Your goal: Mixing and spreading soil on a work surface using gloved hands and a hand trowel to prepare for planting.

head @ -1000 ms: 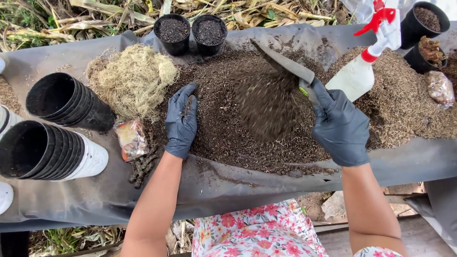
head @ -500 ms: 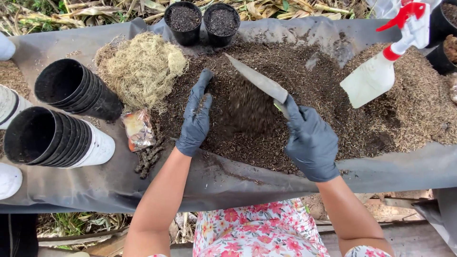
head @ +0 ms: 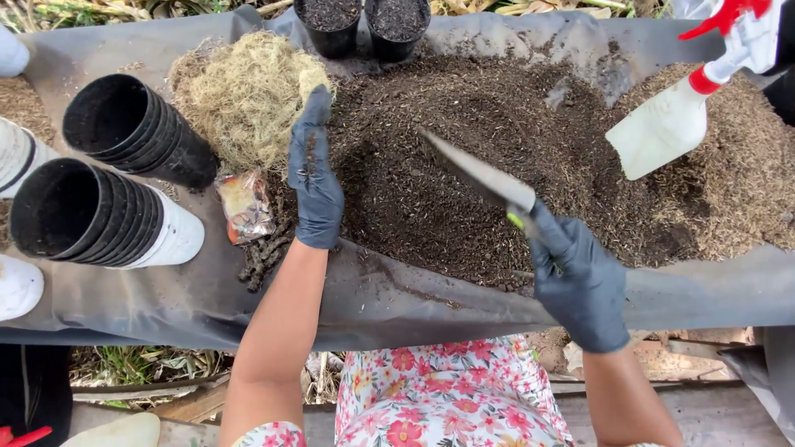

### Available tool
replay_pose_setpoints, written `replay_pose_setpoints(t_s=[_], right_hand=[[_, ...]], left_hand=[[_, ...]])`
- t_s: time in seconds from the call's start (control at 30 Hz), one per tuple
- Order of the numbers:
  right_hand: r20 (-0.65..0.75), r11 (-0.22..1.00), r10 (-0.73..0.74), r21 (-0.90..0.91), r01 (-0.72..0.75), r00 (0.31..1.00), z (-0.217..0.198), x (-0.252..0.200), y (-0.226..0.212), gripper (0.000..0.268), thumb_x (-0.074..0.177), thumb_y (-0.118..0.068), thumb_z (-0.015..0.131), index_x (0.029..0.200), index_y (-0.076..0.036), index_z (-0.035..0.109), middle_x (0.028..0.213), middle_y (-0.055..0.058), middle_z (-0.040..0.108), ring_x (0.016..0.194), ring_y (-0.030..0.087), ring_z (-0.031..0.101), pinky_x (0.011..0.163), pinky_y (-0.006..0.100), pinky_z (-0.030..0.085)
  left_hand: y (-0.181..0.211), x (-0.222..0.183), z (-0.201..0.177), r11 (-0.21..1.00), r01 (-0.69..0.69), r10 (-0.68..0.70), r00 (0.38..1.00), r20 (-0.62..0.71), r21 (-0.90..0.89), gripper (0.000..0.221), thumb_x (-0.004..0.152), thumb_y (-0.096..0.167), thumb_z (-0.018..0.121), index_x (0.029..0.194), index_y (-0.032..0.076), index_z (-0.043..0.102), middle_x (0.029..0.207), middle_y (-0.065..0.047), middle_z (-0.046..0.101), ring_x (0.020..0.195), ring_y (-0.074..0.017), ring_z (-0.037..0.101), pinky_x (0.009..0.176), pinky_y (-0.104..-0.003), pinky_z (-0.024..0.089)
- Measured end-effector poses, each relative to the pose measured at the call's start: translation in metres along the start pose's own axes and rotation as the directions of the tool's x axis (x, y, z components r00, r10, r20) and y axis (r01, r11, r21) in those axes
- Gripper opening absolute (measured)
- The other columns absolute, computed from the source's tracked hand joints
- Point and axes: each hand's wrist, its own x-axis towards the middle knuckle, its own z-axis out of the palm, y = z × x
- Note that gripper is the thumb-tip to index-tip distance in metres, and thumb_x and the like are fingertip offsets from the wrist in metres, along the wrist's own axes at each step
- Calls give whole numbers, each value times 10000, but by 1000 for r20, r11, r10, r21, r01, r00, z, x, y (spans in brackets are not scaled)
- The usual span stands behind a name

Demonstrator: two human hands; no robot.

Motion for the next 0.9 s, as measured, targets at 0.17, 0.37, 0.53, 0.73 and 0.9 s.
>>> replay_pose_setpoints(t_s=[0.17,0.37,0.53,0.73,0.9], right_hand=[[108,983,-89,-150,104,990,12,-33,-59,442,1026,-212,580,1468,-228,576,776,28,585,521,227,518,383,384,448],[239,763,-271,-537,359,932,29,-36,-86,705,1047,14,486,1660,-222,230,842,-12,476,566,93,379,381,242,344],[11,882,-177,-443,164,984,13,-7,-84,431,1138,-373,405,1264,-65,679,624,-25,399,430,98,271,312,298,237],[-357,911,-102,-409,-57,929,35,-8,1,404,1194,-370,584,1065,-34,767,698,11,549,452,119,380,360,310,283],[-300,710,-164,-697,-99,940,47,-11,52,547,1201,-293,733,1651,-139,465,1013,-14,584,743,91,504,556,218,419]], left_hand=[[-27,7,-27,985,-167,171,975,-139,39,480,1139,422,370,1447,113,568,1480,-95,583,1306,-273,624,1061,-432,534],[-12,15,-36,993,-103,111,975,-194,52,481,1084,517,379,1303,189,654,1368,-34,656,1215,-217,633,1008,-430,503],[-13,-6,-52,855,138,-98,990,106,-499,360,1080,356,494,1170,66,687,1254,-162,696,1295,-290,607,1246,-435,371],[-22,-75,-50,690,-24,-246,932,266,724,803,984,540,557,1565,34,330,1533,-250,413,1421,-403,373,1153,-489,359],[-56,-92,-12,605,-144,-138,950,281,783,988,1025,613,418,1616,-36,-35,1709,-273,25,1602,-419,29,1319,-451,41]])
